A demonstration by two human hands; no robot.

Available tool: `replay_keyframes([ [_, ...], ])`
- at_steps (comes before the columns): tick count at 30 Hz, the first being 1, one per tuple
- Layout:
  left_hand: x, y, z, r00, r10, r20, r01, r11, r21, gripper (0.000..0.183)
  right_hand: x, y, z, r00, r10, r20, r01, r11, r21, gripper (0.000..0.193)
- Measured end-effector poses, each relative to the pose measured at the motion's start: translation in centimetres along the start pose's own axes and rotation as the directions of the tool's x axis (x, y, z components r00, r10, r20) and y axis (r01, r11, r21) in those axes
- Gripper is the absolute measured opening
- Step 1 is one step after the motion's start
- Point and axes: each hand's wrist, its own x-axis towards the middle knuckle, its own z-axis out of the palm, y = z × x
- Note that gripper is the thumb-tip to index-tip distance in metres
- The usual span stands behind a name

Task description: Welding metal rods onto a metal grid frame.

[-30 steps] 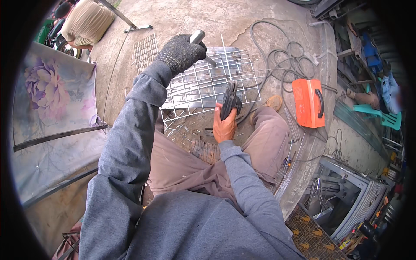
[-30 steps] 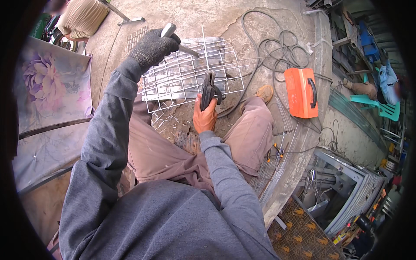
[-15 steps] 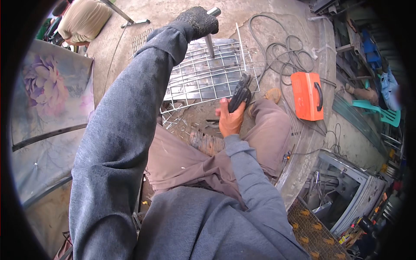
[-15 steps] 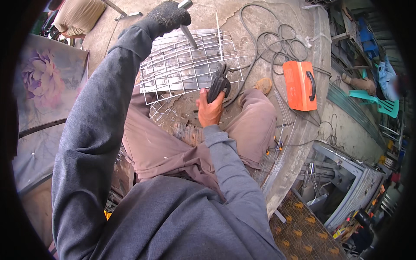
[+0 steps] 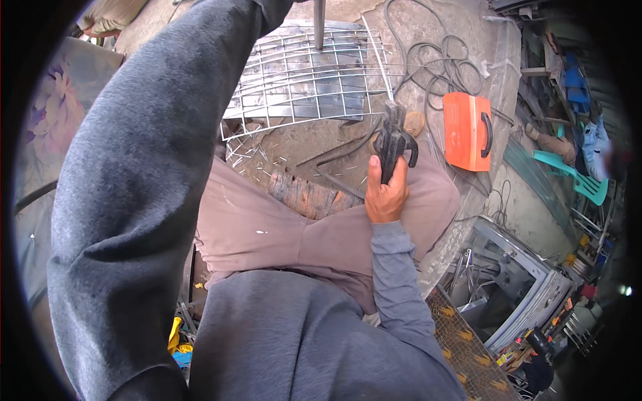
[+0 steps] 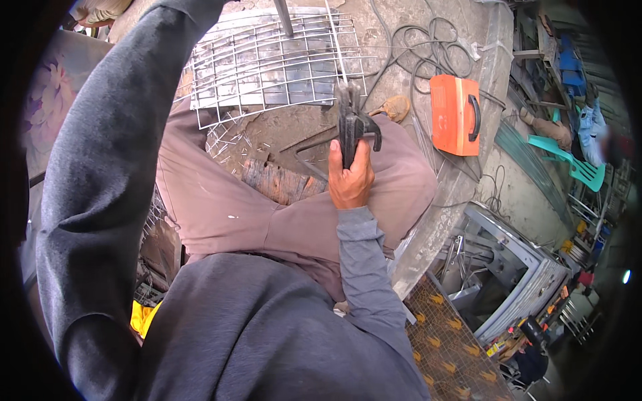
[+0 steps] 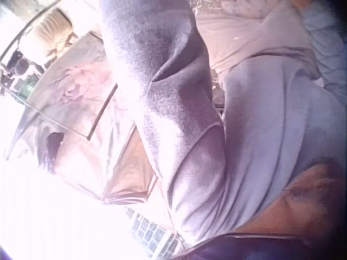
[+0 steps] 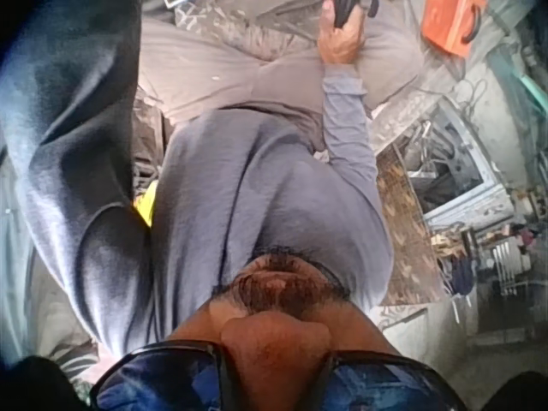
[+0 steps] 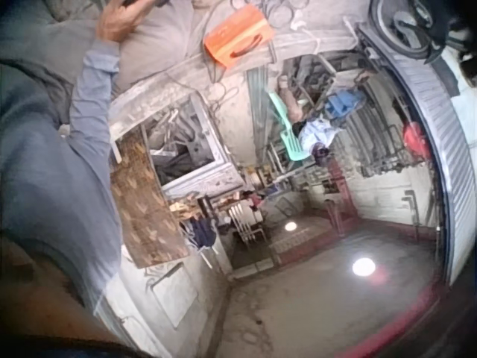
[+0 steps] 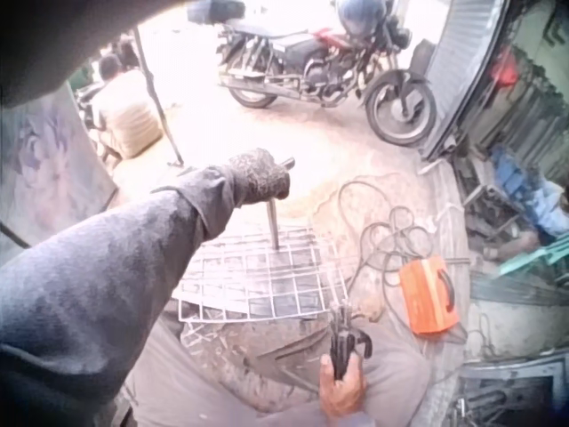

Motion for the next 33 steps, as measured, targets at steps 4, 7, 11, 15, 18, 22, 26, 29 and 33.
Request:
replay_keyframes([
  [4, -0.3, 0.4, 0.3, 0.995, -0.096, -0.004, 0.095, 0.993, -0.076, 0.03, 1.2, 0.2, -1.1, 0.996, -0.091, -0.018, 0.09, 0.994, -0.063, 0.043],
  [7, -0.9, 0.7, 0.2, 0.988, -0.155, 0.019, 0.156, 0.979, -0.133, 0.028, 1.2, 0.7, -2.0, 0.999, -0.046, 0.023, 0.046, 0.998, -0.041, 0.043],
  [11, -0.4, 0.5, 0.6, 0.998, -0.059, -0.036, 0.057, 0.998, -0.04, 0.027, 0.3, 2.2, -1.8, 0.998, 0.034, 0.047, -0.03, 0.996, -0.089, 0.043],
  [15, -0.3, 1.1, 0.5, 1.0, 0.003, -0.004, -0.002, 1.0, 0.03, 0.025, -0.1, 2.9, -1.4, 0.996, 0.05, 0.071, -0.042, 0.993, -0.112, 0.043],
  [18, -0.4, 1.4, -0.1, 1.0, -0.006, 0.023, 0.005, 1.0, 0.029, 0.025, -0.6, 4.0, -1.1, 0.996, 0.012, 0.089, 0.001, 0.988, -0.153, 0.042],
  [22, -1.3, 1.8, -0.3, 0.986, -0.162, -0.024, 0.158, 0.979, -0.128, 0.027, -0.6, 4.1, -0.7, 0.994, -0.087, 0.066, 0.096, 0.984, -0.152, 0.04],
  [26, -1.6, 2.5, -0.4, 0.98, -0.198, -0.03, 0.192, 0.971, -0.143, 0.029, -0.3, 3.9, -0.9, 0.996, -0.08, 0.04, 0.084, 0.988, -0.129, 0.04],
  [29, -1.6, 2.6, -0.2, 0.979, -0.194, -0.06, 0.183, 0.971, -0.154, 0.028, -0.4, 4.3, -1.0, 0.995, -0.074, 0.063, 0.082, 0.986, -0.142, 0.041],
  [33, -1.5, 2.5, -0.2, 0.978, -0.208, -0.023, 0.201, 0.965, -0.17, 0.028, -0.5, 4.7, -0.8, 0.992, -0.113, 0.06, 0.122, 0.978, -0.172, 0.04],
])
